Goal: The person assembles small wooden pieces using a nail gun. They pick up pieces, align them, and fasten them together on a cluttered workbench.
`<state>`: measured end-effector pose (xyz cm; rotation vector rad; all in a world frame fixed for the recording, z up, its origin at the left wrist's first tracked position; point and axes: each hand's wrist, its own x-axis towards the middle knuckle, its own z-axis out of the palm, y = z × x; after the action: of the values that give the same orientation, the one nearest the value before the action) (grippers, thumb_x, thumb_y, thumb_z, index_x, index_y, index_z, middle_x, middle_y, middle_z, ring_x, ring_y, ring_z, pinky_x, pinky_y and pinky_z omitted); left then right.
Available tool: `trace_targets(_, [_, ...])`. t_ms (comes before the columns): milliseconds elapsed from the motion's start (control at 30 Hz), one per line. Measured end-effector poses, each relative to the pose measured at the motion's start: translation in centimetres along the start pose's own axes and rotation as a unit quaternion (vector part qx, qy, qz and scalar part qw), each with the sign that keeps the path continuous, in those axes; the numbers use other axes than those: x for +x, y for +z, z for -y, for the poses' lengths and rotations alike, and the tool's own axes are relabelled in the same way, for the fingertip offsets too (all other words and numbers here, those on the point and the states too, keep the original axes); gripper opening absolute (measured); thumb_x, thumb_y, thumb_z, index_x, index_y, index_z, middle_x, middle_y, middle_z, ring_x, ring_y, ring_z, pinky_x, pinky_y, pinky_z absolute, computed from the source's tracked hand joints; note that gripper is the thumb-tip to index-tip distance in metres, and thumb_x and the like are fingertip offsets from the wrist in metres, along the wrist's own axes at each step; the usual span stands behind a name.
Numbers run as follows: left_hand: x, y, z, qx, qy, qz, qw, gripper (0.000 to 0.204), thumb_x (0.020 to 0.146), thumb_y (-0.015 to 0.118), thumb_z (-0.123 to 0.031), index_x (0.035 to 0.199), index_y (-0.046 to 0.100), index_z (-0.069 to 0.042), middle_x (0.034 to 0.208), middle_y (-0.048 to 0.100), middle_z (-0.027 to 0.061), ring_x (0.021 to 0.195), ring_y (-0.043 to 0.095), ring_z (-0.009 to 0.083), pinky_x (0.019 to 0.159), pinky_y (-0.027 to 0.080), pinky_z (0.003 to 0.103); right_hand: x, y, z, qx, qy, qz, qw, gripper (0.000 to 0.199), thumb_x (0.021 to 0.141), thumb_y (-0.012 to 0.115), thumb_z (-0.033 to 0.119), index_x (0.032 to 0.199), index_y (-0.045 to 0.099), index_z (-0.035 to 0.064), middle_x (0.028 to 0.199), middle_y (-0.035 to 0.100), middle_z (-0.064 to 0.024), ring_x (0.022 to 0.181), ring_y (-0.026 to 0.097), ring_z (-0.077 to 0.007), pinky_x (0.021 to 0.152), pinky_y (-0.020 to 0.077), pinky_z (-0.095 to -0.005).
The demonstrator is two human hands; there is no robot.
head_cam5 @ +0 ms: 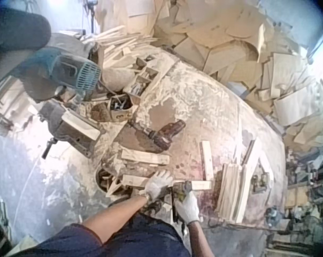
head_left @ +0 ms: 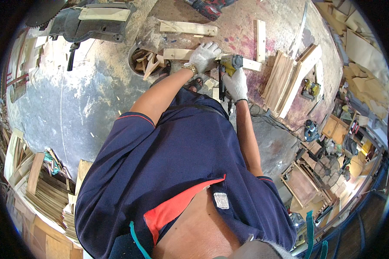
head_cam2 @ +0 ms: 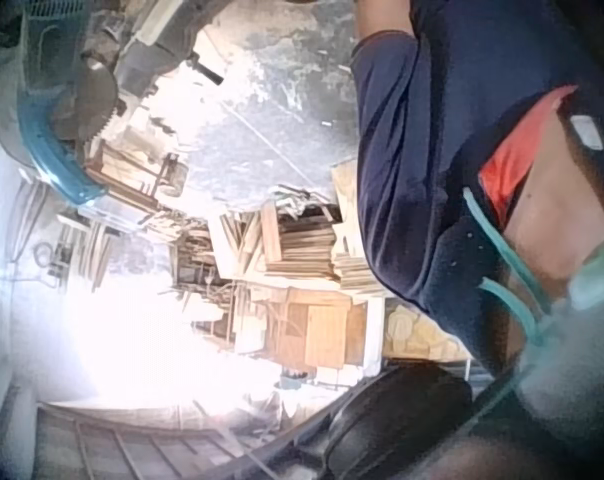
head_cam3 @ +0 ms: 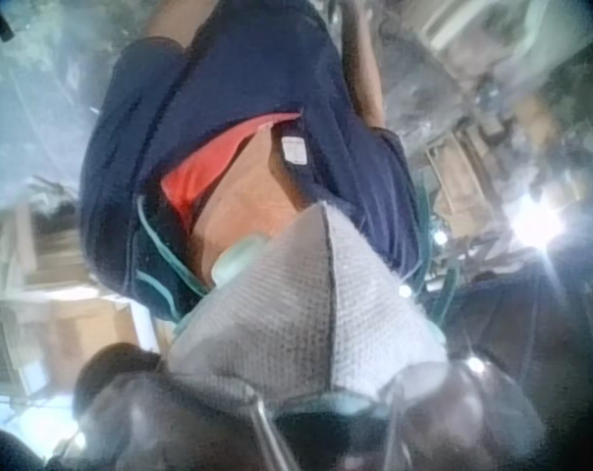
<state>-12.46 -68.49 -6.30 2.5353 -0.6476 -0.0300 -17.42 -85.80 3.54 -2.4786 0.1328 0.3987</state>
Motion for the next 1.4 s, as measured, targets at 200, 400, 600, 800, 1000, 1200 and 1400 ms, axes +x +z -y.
trace_targets(200, [-0.2, 0.9, 0.5, 0.040, 0.014, -0.008, 0.999, 0.048, 0.081, 0.070, -0.015, 0.127, 0.056, -0.014, 0.137, 0.056, 0.0115, 0.130, 0.054, 0.0304, 0.107, 0.047, 0.046, -0.5, 0.3, 0.3, 0.013, 0.008, -0.009, 1.000, 0.055, 0.083, 0.070, 0.019, 0.133, 0.056, 0.0018, 0.113, 0.072, -0.0276, 0.109, 0.068, -0.0460, 0.093, 0.0539, -0.0499])
trace_targets(400, [-0.5, 0.3, 0.3, 0.016, 0.013, 0.000, 1.000, 0.045, 0.084, 0.065, -0.013, 0.128, 0.056, -0.014, 0.138, 0.055, 0.0119, 0.131, 0.053, 0.0316, 0.109, 0.046, 0.047, -0.9, 0.0, 0.8, 0.013, 0.039, -0.014, 0.999, 0.051, 0.082, 0.070, 0.018, 0.129, 0.059, 0.0019, 0.113, 0.072, -0.0272, 0.110, 0.068, -0.0449, 0.093, 0.0539, -0.0488])
trace_targets(600, [0.0, 0.3, 0.1, 0.015, 0.017, 0.017, 1.000, 0.048, 0.082, 0.067, -0.013, 0.129, 0.055, -0.014, 0.137, 0.055, 0.0121, 0.132, 0.052, 0.0320, 0.110, 0.045, 0.050, -0.7, 0.1, 1.2, -0.008, 0.036, -0.017, 0.999, 0.050, 0.082, 0.072, 0.021, 0.126, 0.060, 0.0008, 0.110, 0.073, -0.0267, 0.108, 0.069, -0.0445, 0.093, 0.0539, -0.0476])
trace_targets(800, [-1.5, 0.4, 1.9, 0.075, -0.033, -0.016, 0.997, 0.053, 0.081, 0.074, -0.025, 0.130, 0.057, -0.012, 0.137, 0.054, 0.0129, 0.131, 0.050, 0.0327, 0.111, 0.040, 0.050, -2.3, -2.3, 1.1, 0.038, 0.059, -0.086, 0.994, 0.042, 0.084, 0.072, 0.021, 0.119, 0.062, 0.0011, 0.106, 0.073, -0.0277, 0.102, 0.070, -0.0446, 0.087, 0.0548, -0.0471])
trace_targets(1000, [-3.6, -2.4, 3.2, 0.102, 0.105, 0.042, 0.988, 0.042, 0.084, 0.072, -0.030, 0.120, 0.061, -0.011, 0.121, 0.058, 0.0128, 0.121, 0.055, 0.0323, 0.103, 0.044, 0.048, -4.0, -3.3, -4.4, 0.147, 0.125, -0.138, 0.972, 0.038, 0.084, 0.074, 0.015, 0.119, 0.065, 0.0009, 0.105, 0.076, -0.0195, 0.096, 0.073, -0.0336, 0.085, 0.0551, -0.0405])
trace_targets(1200, [-1.7, -3.9, 3.9, 0.013, 0.074, 0.140, 0.987, 0.020, 0.091, 0.065, -0.026, 0.103, 0.060, -0.011, 0.110, 0.060, 0.0138, 0.108, 0.063, 0.0355, 0.090, 0.053, 0.049, -5.5, -4.7, -2.7, 0.201, 0.187, -0.145, 0.951, 0.038, 0.084, 0.077, 0.014, 0.117, 0.066, -0.0024, 0.101, 0.076, -0.0180, 0.089, 0.073, -0.0260, 0.079, 0.0562, -0.0379])
trace_targets(1400, [-1.8, -3.5, 2.7, 0.065, 0.037, 0.031, 0.997, 0.040, 0.087, 0.070, -0.033, 0.122, 0.063, -0.015, 0.123, 0.059, 0.0135, 0.120, 0.056, 0.0348, 0.100, 0.047, 0.048, -5.3, -3.4, -4.0, 0.172, 0.123, -0.151, 0.966, 0.035, 0.086, 0.075, 0.014, 0.116, 0.068, -0.0032, 0.098, 0.076, -0.0169, 0.082, 0.072, -0.0253, 0.075, 0.0564, -0.0377])
